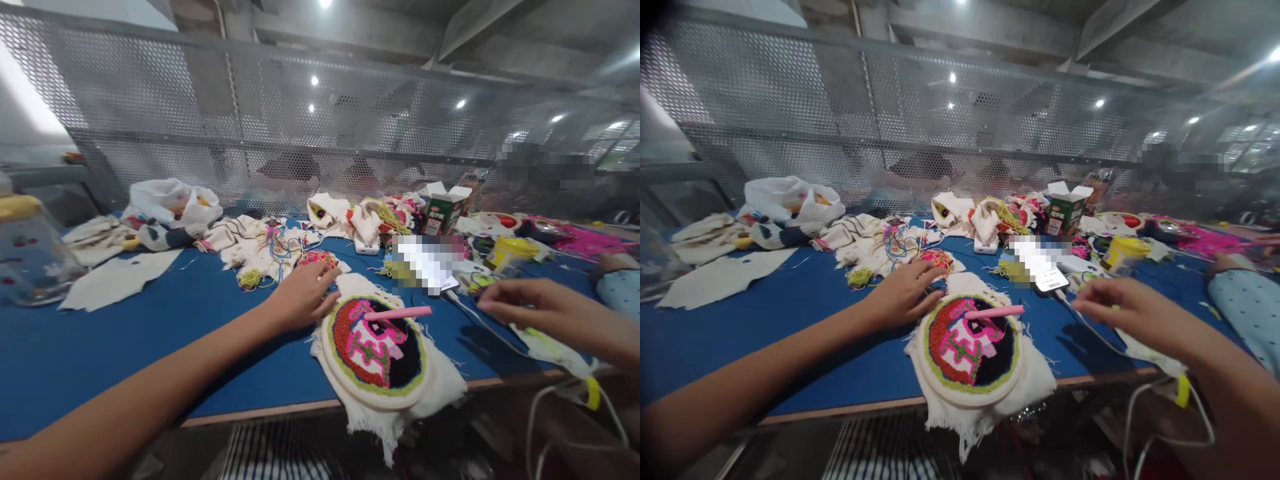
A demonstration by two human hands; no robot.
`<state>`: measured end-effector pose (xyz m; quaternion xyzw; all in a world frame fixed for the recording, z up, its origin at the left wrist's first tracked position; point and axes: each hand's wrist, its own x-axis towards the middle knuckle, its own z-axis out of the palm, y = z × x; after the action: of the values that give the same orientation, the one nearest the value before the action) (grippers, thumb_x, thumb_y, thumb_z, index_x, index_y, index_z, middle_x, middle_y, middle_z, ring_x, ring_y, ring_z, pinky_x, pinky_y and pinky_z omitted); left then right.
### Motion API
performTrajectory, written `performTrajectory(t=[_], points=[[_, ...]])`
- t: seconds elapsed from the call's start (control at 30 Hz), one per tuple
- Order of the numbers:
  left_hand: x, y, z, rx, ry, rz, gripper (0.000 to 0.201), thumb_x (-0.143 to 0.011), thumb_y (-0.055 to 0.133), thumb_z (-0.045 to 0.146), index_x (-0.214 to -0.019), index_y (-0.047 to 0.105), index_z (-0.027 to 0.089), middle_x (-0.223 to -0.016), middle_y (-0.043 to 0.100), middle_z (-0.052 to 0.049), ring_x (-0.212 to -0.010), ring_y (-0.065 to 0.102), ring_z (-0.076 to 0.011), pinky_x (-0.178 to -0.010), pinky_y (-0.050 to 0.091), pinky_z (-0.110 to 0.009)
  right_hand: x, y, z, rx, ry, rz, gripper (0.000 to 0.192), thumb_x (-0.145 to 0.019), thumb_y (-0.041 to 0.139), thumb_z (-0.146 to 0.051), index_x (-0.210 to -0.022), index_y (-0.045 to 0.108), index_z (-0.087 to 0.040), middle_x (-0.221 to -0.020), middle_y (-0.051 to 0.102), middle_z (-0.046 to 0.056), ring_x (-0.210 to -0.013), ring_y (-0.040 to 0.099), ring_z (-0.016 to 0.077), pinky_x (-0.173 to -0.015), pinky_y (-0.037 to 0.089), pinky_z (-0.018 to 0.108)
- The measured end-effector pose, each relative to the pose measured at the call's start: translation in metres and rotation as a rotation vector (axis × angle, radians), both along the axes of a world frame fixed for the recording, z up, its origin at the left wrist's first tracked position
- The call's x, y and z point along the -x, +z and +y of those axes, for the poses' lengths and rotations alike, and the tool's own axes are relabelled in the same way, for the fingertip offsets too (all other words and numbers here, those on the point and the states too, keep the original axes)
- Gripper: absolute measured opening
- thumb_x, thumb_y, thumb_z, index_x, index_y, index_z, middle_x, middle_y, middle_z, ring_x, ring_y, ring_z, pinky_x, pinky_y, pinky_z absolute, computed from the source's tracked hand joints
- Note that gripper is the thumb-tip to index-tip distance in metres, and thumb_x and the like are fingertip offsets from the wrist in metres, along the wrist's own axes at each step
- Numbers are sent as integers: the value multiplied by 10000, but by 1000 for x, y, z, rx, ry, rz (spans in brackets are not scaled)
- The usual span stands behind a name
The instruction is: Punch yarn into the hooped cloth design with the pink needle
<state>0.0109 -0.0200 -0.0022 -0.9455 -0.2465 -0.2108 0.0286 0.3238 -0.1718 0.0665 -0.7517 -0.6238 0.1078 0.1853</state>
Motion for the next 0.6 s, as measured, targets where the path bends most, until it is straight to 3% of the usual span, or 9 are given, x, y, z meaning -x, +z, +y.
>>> performTrajectory(t=[0.07,0.13,0.17,0.23,0.33,0.4,0.5,0.6], points=[[-6,-2,-13,48,-27,12,469,-870,323,422,-1188,458,105,-1088,548,-159,-983,509,-267,-849,402,-393,9,-23,-19,59,33,125,351,-647,555,-608,-652,643,-269,-668,607,88,-638,549,245,-562,454,376],[-9,-3,-25,103,-38,16,591,-832,330,545,-1222,421,111,-1116,560,-156,-987,530,-268,-841,422,-389,24,-48,-27,3,-13,334,340,-653,586,-565,-884,642,-322,-731,586,75,-639,555,244,-569,479,398],[-10,-4,-31,145,-42,15,681,-792,344,614,-1255,386,116,-1154,548,-159,-1007,529,-275,-849,425,-395,34,-58,-28,74,70,485,436,-636,635,-516,-1034,585,-346,-754,577,62,-654,567,238,-594,500,395],[-11,-6,-39,280,-55,7,893,-677,409,720,-1333,279,128,-1270,471,-173,-1101,480,-308,-906,397,-435,55,-71,-24,58,118,670,619,-637,673,-443,-1206,442,-366,-898,564,55,-684,567,200,-639,518,369],[-9,-11,-47,519,-54,-19,1151,-524,550,741,-1400,94,149,-1431,221,-205,-1282,250,-368,-1003,272,-522,86,-69,-10,27,77,755,466,-614,676,-473,-1021,573,-268,-874,574,66,-682,564,192,-597,517,335],[-7,-16,-49,626,-57,-47,1251,-464,621,710,-1407,3,167,-1465,65,-212,-1324,89,-384,-1021,213,-560,102,-60,0,50,41,786,401,-634,650,-490,-952,623,-247,-842,611,72,-744,583,218,-655,516,349],[-3,-21,-50,694,-116,-117,1307,-422,685,661,-1405,-42,197,-1475,19,-185,-1328,2,-382,-1031,163,-588,116,-53,12,30,-11,898,399,-644,642,-482,-969,653,-251,-895,649,82,-848,594,254,-712,510,370],[2,-22,-51,698,-168,-152,1281,-446,712,608,-1403,-47,221,-1481,14,-158,-1330,27,-376,-1038,129,-595,120,-57,24,29,-13,1003,357,-648,646,-469,-931,671,-252,-830,658,70,-771,605,239,-665,508,363]])
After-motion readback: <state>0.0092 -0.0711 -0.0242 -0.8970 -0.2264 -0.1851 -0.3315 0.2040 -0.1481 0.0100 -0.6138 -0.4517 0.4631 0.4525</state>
